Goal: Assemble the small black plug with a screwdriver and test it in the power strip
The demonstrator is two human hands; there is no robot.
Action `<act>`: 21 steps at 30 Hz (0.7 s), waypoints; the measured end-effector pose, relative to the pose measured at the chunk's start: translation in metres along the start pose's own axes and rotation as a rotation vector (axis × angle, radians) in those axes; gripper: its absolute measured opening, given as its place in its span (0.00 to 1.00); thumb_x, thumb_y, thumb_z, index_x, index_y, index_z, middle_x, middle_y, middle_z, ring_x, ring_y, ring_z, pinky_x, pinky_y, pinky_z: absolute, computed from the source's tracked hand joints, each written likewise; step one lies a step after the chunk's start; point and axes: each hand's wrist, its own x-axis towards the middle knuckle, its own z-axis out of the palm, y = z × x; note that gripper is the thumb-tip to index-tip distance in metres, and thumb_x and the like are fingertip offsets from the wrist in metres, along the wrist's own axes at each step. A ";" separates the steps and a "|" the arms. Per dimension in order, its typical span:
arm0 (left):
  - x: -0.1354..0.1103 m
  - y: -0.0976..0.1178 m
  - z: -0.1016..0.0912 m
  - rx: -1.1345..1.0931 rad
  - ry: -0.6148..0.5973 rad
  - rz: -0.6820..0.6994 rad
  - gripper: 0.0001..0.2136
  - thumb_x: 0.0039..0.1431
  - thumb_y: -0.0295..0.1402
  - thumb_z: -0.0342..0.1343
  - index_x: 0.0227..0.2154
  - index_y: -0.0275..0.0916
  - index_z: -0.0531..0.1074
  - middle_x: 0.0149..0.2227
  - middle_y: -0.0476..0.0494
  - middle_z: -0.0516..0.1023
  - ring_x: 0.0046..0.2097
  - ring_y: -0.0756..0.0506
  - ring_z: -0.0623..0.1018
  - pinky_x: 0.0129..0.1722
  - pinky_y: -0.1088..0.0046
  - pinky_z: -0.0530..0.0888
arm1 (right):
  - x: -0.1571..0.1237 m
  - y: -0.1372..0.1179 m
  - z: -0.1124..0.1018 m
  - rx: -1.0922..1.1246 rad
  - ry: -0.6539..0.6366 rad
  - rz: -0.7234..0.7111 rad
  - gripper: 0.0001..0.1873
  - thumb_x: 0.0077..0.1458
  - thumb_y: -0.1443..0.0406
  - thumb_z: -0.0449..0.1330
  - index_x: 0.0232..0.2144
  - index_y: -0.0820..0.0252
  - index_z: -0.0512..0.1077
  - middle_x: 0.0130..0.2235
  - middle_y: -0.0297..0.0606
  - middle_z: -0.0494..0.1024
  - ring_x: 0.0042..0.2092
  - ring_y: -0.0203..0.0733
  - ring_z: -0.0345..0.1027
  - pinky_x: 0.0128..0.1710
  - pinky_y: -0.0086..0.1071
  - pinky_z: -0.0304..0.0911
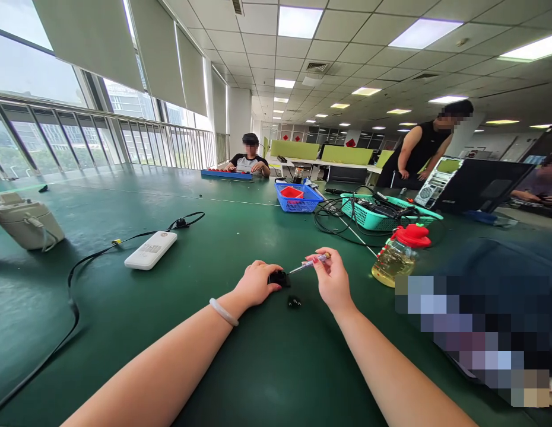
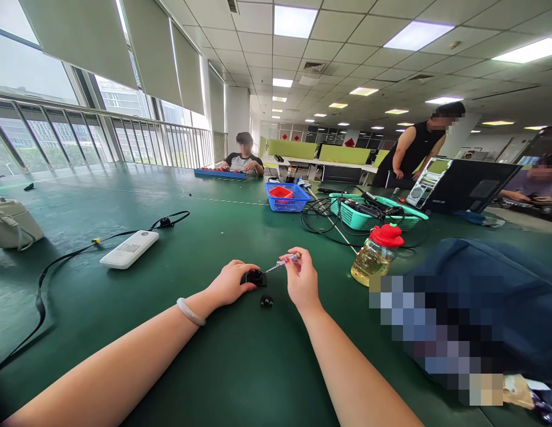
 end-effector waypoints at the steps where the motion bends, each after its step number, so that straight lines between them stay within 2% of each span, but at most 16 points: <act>1: 0.000 0.000 0.000 -0.004 -0.002 -0.001 0.21 0.54 0.35 0.61 0.52 0.48 0.71 0.48 0.46 0.78 0.56 0.39 0.69 0.57 0.60 0.67 | 0.002 0.004 0.000 0.017 -0.010 0.030 0.11 0.56 0.58 0.60 0.39 0.53 0.65 0.37 0.38 0.80 0.40 0.45 0.76 0.46 0.39 0.66; 4: -0.001 0.002 -0.002 -0.008 -0.003 0.001 0.21 0.54 0.35 0.61 0.52 0.48 0.71 0.48 0.46 0.78 0.56 0.39 0.69 0.57 0.60 0.67 | 0.005 0.011 0.000 0.051 -0.082 0.077 0.12 0.56 0.57 0.60 0.39 0.53 0.64 0.37 0.38 0.79 0.40 0.45 0.76 0.48 0.41 0.65; 8: -0.001 0.002 -0.002 0.008 -0.005 -0.007 0.21 0.53 0.36 0.62 0.52 0.47 0.71 0.48 0.45 0.78 0.54 0.39 0.70 0.56 0.61 0.67 | 0.002 0.005 0.002 -0.033 -0.188 0.010 0.08 0.58 0.60 0.57 0.40 0.52 0.64 0.38 0.37 0.80 0.42 0.44 0.76 0.49 0.41 0.64; 11: -0.001 0.002 -0.002 0.029 0.000 0.007 0.21 0.53 0.36 0.63 0.52 0.47 0.71 0.49 0.46 0.78 0.54 0.38 0.70 0.56 0.60 0.67 | -0.003 -0.007 0.002 -0.139 -0.210 -0.090 0.06 0.59 0.63 0.55 0.41 0.51 0.66 0.39 0.37 0.80 0.43 0.45 0.75 0.48 0.40 0.65; 15: -0.001 0.002 -0.002 0.056 0.012 0.029 0.21 0.53 0.37 0.63 0.51 0.46 0.71 0.47 0.45 0.79 0.51 0.38 0.71 0.53 0.60 0.68 | -0.013 -0.021 0.002 -0.180 -0.081 -0.268 0.07 0.61 0.64 0.54 0.43 0.51 0.65 0.40 0.39 0.79 0.43 0.45 0.74 0.47 0.39 0.66; 16: -0.001 0.002 -0.003 0.060 0.012 0.030 0.22 0.53 0.37 0.63 0.51 0.45 0.71 0.47 0.45 0.79 0.50 0.38 0.72 0.53 0.61 0.68 | -0.015 -0.023 0.002 -0.180 -0.084 -0.318 0.08 0.62 0.65 0.53 0.44 0.52 0.64 0.40 0.39 0.79 0.43 0.45 0.74 0.47 0.40 0.67; 21: -0.002 0.003 -0.004 0.079 0.021 0.036 0.20 0.54 0.37 0.63 0.50 0.44 0.72 0.45 0.45 0.80 0.49 0.39 0.72 0.50 0.64 0.69 | -0.022 -0.025 0.010 -0.303 -0.321 -0.598 0.11 0.62 0.69 0.51 0.46 0.52 0.63 0.40 0.38 0.78 0.43 0.45 0.74 0.49 0.43 0.67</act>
